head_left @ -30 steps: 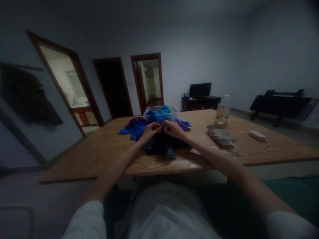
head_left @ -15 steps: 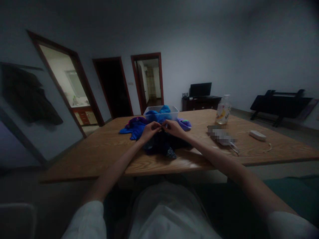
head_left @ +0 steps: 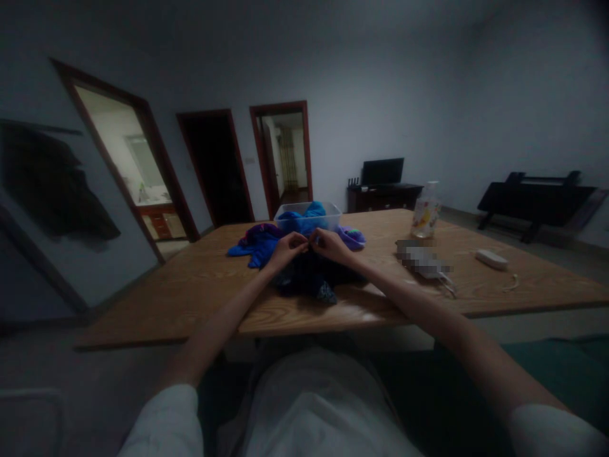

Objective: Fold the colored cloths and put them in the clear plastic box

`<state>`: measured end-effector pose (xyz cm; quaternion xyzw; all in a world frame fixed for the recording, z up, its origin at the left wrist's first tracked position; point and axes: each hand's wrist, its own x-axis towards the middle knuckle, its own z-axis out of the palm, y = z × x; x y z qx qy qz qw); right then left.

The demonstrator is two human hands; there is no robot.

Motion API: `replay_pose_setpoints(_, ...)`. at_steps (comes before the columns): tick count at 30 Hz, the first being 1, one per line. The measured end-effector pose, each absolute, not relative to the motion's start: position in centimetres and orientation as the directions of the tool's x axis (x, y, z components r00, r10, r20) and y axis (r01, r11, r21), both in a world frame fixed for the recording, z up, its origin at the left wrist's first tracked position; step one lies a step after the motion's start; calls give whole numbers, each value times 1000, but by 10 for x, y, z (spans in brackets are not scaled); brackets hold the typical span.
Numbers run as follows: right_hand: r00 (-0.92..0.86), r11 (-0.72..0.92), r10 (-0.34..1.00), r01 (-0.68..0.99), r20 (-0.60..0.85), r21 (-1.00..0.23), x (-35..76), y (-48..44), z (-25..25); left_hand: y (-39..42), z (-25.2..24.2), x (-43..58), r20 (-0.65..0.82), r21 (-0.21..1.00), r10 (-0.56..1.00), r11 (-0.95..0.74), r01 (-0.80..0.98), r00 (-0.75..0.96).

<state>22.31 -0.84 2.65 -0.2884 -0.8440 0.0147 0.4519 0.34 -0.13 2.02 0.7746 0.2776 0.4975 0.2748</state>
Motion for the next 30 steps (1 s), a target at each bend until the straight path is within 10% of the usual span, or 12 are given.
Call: replay_pose_setpoints(30,-426,863,477,390,769,-320,222,-19,32,-6,23,3,631,671,693,-713,204,348)
